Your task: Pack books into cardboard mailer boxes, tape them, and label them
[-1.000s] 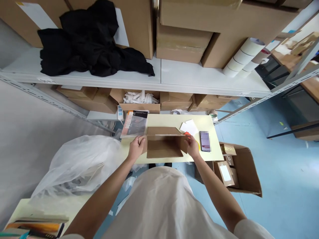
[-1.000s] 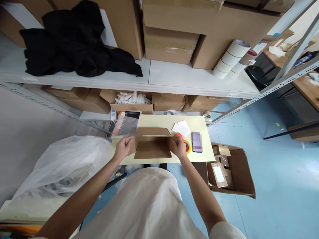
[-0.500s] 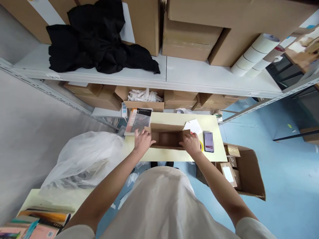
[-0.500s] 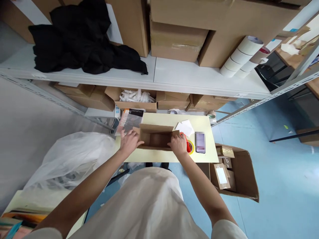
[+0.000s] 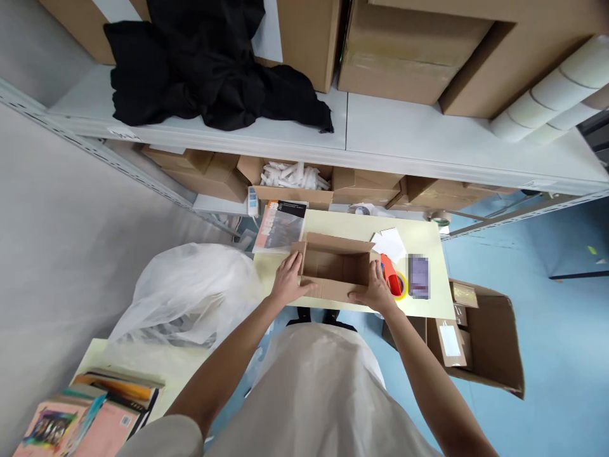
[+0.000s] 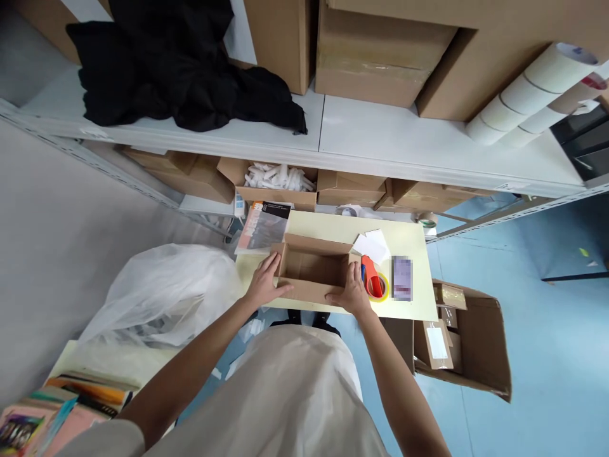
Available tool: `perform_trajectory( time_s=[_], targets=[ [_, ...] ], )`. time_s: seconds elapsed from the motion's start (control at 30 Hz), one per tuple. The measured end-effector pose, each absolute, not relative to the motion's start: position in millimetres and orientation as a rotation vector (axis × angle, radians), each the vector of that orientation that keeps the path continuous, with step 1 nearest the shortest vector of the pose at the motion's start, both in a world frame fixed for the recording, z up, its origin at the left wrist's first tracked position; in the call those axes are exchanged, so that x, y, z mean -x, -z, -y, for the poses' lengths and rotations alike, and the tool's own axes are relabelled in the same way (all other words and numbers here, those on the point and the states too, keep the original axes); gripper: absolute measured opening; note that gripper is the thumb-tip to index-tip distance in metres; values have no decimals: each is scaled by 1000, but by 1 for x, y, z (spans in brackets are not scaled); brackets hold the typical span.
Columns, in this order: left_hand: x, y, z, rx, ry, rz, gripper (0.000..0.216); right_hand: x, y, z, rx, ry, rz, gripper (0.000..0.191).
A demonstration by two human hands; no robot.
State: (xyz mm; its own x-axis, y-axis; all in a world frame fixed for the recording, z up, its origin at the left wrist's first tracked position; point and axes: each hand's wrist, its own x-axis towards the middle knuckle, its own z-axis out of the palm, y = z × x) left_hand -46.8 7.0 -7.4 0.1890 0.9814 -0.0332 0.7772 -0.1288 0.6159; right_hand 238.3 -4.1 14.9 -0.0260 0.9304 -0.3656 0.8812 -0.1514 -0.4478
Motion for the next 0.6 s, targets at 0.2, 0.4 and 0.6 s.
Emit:
perform_trajectory(
  time_s=[0.2, 0.4, 0.6],
  targets=[
    [97, 17, -56, -1652, -760, -1896, 32, -235, -26, 2, 2239, -968, 2005, 119],
    [147, 61, -132, -1218, -321, -2242, 45, -233, -22, 4, 2253, -948, 1992, 120],
    [148, 93, -146, -1124, -233, -2271, 40, -233, -20, 9, 2257, -888, 1989, 123]
  ],
)
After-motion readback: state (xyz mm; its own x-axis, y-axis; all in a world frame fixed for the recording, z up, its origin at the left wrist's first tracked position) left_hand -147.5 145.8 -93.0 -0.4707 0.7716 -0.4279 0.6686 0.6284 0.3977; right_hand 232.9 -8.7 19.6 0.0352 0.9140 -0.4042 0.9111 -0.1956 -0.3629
